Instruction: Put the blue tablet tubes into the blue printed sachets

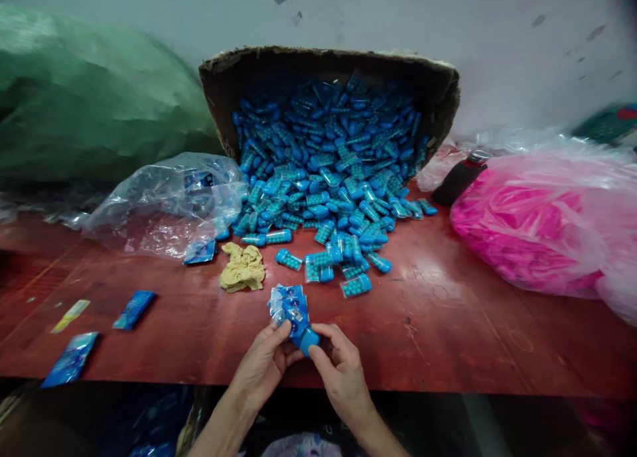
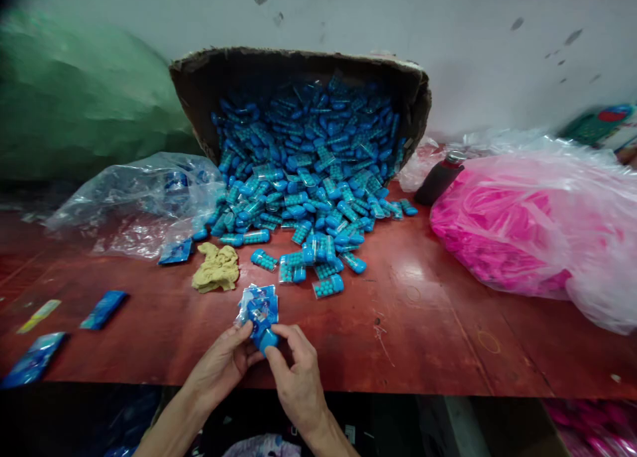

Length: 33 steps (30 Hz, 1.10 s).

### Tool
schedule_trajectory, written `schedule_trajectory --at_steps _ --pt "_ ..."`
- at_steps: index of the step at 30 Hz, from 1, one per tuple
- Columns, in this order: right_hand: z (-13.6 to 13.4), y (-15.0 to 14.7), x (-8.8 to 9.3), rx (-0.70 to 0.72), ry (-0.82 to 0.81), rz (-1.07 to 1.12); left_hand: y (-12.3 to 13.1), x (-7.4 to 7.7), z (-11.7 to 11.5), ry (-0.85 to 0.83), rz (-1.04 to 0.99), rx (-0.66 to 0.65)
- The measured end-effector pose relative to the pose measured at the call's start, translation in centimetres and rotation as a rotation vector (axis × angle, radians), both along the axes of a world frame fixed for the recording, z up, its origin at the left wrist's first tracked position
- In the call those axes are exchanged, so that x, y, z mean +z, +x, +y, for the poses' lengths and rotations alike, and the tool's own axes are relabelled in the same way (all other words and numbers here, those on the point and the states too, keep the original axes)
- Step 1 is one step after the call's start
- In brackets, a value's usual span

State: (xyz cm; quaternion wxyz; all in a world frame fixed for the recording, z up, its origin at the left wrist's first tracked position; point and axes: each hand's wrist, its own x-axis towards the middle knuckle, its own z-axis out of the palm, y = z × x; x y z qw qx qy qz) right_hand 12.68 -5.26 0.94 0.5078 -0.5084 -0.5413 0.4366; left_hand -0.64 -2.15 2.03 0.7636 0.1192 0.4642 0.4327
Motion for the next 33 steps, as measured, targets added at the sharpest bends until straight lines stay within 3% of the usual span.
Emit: schedule_trajectory --at_steps 6,14,19,25,33 --pt "-0.2 0.0 -0.4 -0.027 -0.089 0.064 0.4 -0.1 0.6 0.097 0.194 0.12" --pt "-0.4 0.1 -0.6 -0.018 -0.166 0.133 0.0 0.2 0.2 0.052 0.142 0.133" --pt "-0.2 0.4 -0.5 0.023 -0.183 0.16 0.2 0.2 0.0 0.036 0.065 0.006" --pt "0.2 1.0 -1.0 0.167 -0.25 0.319 -0.4 0.3 0.0 0.086 -0.069 -0.177" --pt "1.4 2.5 0.7 0.319 -0.206 0.15 -0.3 0.3 0.1 0.072 -0.217 -0.29"
